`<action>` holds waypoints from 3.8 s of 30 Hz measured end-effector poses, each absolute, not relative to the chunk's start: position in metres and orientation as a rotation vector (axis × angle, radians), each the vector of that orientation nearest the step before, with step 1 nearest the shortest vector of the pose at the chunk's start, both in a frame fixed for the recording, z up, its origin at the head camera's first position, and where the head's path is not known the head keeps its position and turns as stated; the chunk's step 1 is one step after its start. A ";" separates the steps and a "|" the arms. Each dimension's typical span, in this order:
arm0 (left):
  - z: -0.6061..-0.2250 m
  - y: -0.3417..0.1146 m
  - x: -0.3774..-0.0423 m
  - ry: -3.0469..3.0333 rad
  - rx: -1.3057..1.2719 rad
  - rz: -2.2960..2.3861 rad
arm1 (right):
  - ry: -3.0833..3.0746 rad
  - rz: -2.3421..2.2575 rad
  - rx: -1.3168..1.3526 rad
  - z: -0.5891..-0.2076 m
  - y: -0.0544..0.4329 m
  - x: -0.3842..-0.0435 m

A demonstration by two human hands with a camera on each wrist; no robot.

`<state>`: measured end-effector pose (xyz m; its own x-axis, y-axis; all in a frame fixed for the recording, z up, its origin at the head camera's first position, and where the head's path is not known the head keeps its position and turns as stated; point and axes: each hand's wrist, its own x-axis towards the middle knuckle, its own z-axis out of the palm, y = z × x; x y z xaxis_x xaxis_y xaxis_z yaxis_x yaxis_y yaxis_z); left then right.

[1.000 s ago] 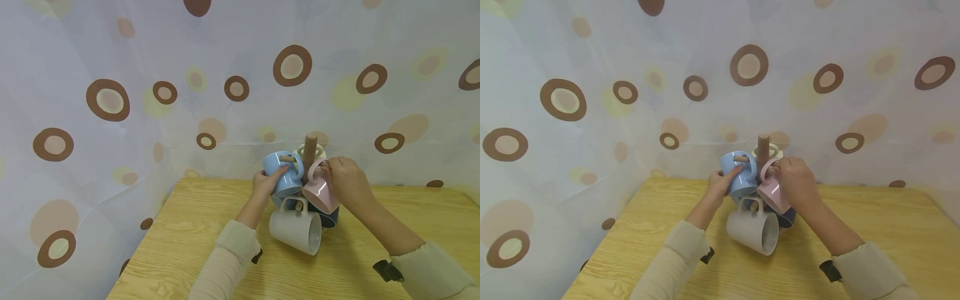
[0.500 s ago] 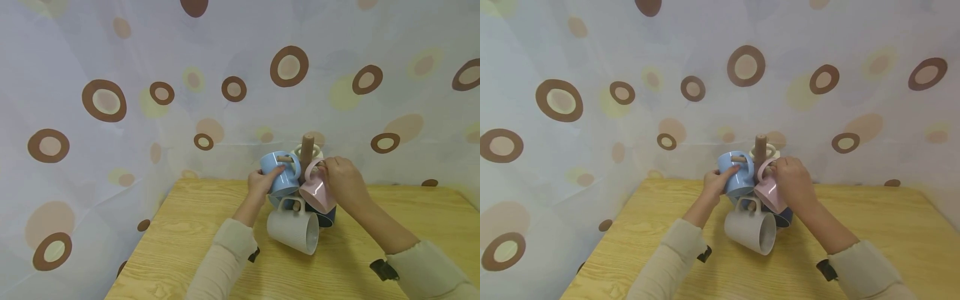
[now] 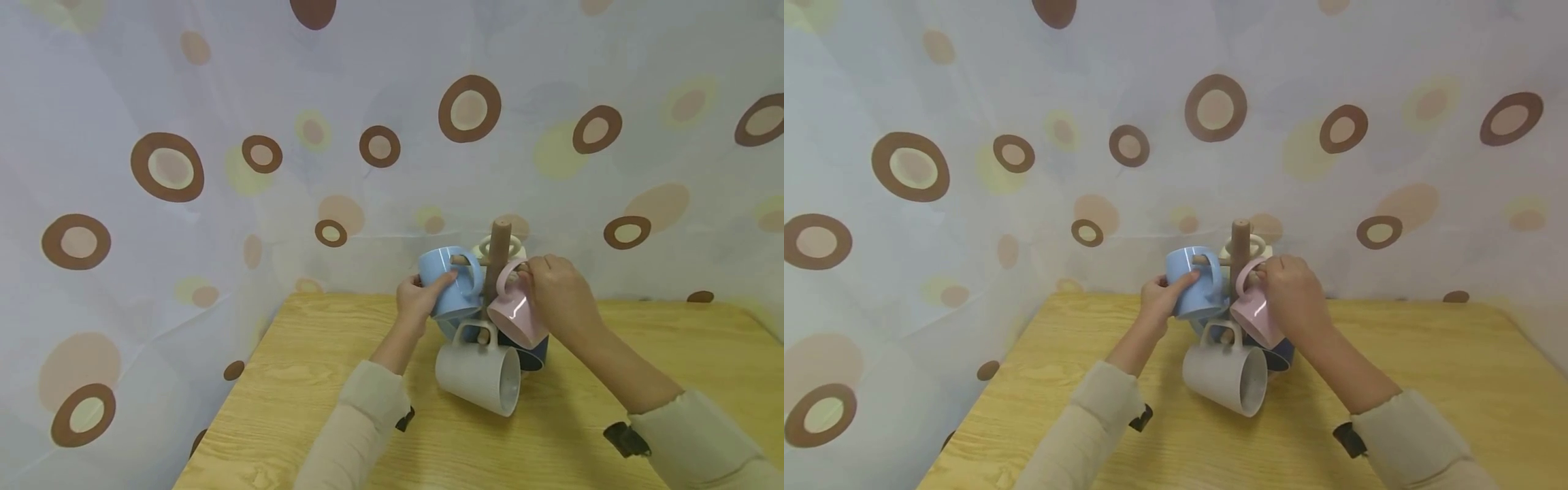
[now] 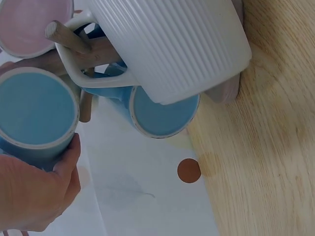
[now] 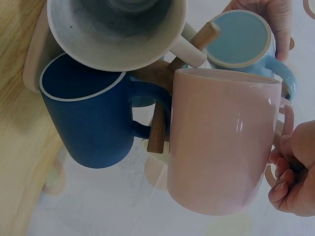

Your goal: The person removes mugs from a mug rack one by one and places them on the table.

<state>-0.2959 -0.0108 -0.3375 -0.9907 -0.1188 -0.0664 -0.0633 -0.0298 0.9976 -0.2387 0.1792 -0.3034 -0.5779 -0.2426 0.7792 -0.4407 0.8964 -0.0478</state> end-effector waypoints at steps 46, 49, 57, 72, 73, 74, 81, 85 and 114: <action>-0.370 -0.067 -0.267 -2.208 -0.499 -2.115 | -2.096 0.551 0.506 -0.311 0.184 -0.234; -0.371 -0.067 -0.267 -2.192 -0.531 -2.128 | -2.077 0.539 0.500 -0.310 0.187 -0.231; -0.369 -0.064 -0.259 -2.181 -0.571 -2.150 | -1.927 0.530 0.533 -0.314 0.182 -0.217; -0.365 -0.055 -0.249 -2.160 -0.682 -2.109 | -2.213 2.106 0.432 -0.324 0.144 -0.177; -0.365 -0.055 -0.249 -2.159 -0.689 -2.105 | -2.226 2.192 0.407 -0.326 0.143 -0.177; -0.365 -0.054 -0.248 -2.157 -0.697 -2.106 | -2.229 2.269 0.395 -0.327 0.142 -0.177; -0.366 -0.053 -0.246 -2.150 -0.731 -2.102 | -2.183 2.536 0.450 -0.334 0.137 -0.175; -0.368 -0.051 -0.246 -2.131 -0.758 -2.109 | -2.083 2.638 0.512 -0.335 0.133 -0.176; -0.368 -0.059 -0.252 -2.121 -0.888 -2.170 | -2.052 2.463 0.193 -0.354 0.134 -0.146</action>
<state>-0.2525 -0.0590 -0.3678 -0.8420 0.3905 0.3721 0.3631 -0.0998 0.9264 -0.1458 0.1342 -0.3540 -0.9903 -0.1305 0.0476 -0.0233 -0.1818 -0.9831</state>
